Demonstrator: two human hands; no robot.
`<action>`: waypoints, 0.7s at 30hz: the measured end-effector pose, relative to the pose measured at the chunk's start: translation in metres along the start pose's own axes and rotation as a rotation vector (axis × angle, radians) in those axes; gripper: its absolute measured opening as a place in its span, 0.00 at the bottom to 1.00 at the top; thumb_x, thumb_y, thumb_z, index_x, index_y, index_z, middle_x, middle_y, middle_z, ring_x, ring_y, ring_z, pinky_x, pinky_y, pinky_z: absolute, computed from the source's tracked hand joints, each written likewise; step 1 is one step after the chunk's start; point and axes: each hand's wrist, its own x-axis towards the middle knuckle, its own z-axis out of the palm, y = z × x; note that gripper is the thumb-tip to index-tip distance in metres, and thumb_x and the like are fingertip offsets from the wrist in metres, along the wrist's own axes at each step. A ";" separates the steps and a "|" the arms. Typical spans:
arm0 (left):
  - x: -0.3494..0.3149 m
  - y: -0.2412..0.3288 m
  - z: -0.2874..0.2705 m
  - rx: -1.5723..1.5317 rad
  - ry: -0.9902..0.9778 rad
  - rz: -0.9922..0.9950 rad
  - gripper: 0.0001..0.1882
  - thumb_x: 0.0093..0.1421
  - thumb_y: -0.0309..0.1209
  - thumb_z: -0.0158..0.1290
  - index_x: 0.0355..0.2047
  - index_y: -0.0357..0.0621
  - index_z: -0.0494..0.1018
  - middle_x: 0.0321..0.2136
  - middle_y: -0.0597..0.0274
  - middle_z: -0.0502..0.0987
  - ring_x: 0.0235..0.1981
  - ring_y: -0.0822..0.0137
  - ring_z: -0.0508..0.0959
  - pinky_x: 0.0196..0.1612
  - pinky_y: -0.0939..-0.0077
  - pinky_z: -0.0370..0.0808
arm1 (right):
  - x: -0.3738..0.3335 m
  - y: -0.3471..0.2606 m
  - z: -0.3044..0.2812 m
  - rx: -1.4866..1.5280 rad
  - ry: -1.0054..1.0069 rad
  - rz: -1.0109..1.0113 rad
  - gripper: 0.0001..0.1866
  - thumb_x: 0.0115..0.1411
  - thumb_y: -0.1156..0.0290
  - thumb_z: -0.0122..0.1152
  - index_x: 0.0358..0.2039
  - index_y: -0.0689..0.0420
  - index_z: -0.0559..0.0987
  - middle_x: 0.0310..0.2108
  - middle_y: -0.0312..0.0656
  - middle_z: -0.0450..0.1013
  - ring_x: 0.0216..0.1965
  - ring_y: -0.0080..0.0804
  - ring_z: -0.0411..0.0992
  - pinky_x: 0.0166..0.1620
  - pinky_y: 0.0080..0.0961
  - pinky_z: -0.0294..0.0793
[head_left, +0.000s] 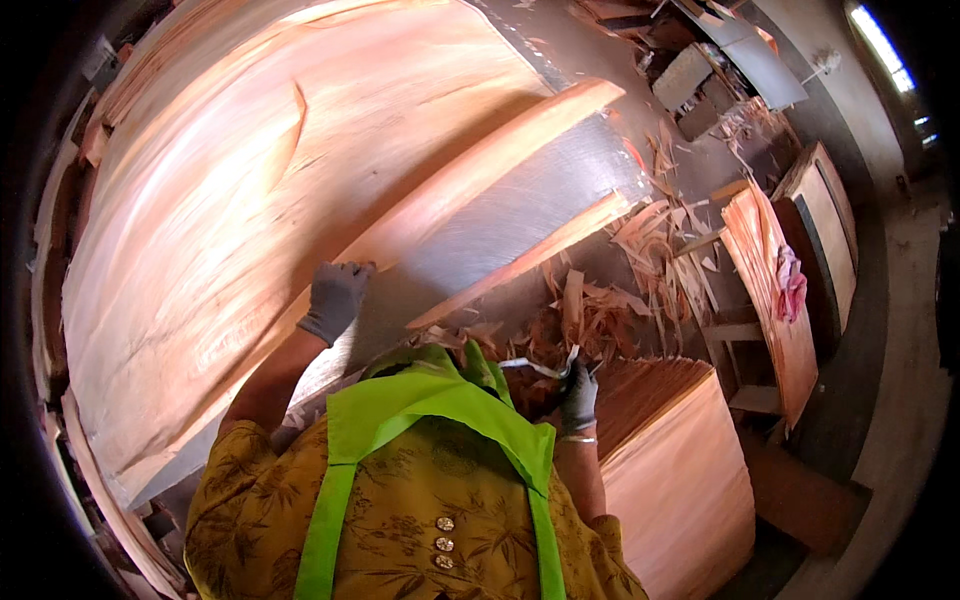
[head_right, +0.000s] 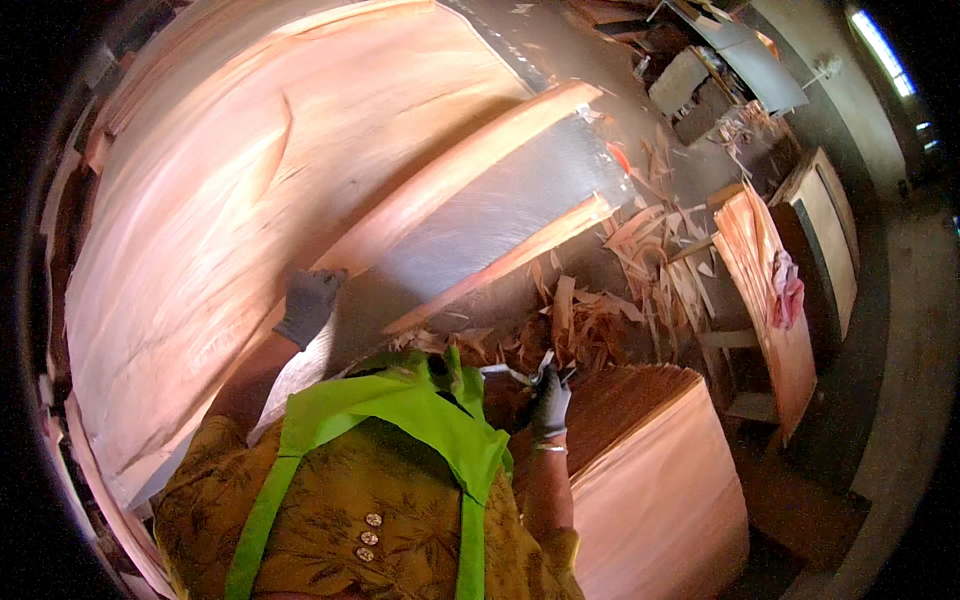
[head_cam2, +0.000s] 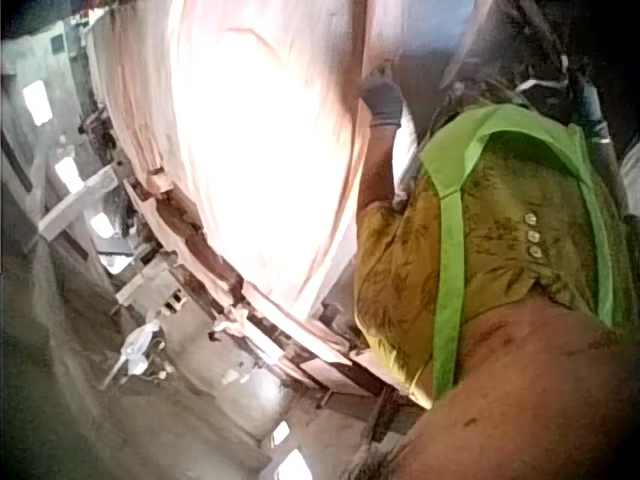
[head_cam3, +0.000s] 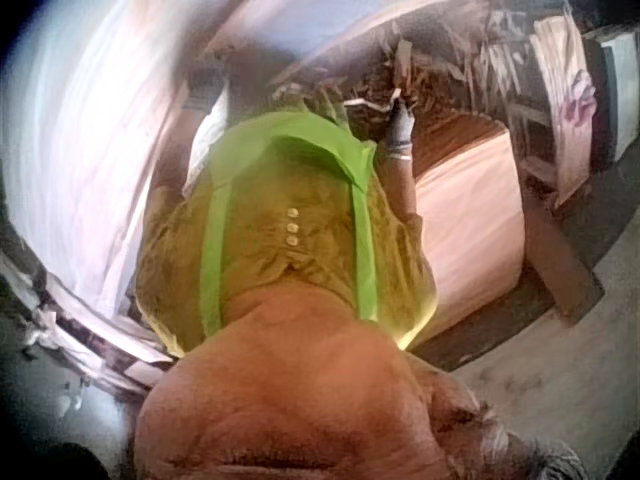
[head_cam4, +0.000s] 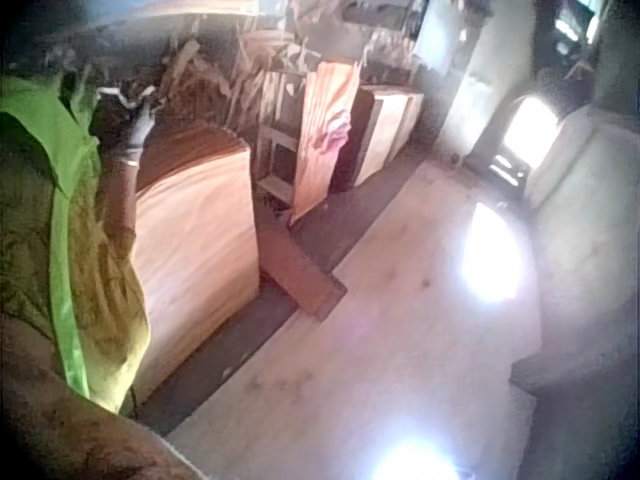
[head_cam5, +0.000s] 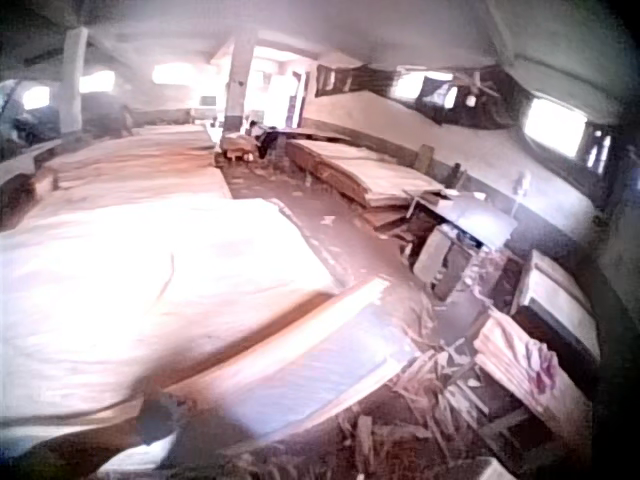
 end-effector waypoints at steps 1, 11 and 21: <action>-0.002 0.006 0.004 -0.026 -0.009 0.022 0.10 0.53 0.29 0.45 0.36 0.48 0.71 0.21 0.60 0.73 0.22 0.60 0.74 0.27 0.62 0.67 | 0.007 -0.004 -0.001 0.048 -0.047 -0.001 0.06 0.60 0.65 0.51 0.29 0.51 0.73 0.19 0.29 0.64 0.17 0.17 0.59 0.20 0.14 0.58; -0.006 0.035 0.026 -0.303 -0.206 0.205 0.12 0.50 0.32 0.49 0.37 0.48 0.71 0.20 0.62 0.73 0.22 0.61 0.74 0.24 0.63 0.67 | 0.007 -0.023 -0.046 -0.019 0.206 -0.264 0.06 0.61 0.72 0.52 0.36 0.55 0.77 0.21 0.23 0.62 0.20 0.13 0.57 0.24 0.14 0.57; -0.001 0.040 0.043 -0.422 -0.223 0.244 0.16 0.52 0.35 0.50 0.42 0.48 0.70 0.28 0.63 0.74 0.28 0.60 0.74 0.33 0.63 0.67 | -0.013 -0.134 -0.030 -0.286 0.212 -0.576 0.05 0.59 0.72 0.55 0.27 0.54 0.75 0.17 0.24 0.60 0.17 0.12 0.55 0.19 0.13 0.53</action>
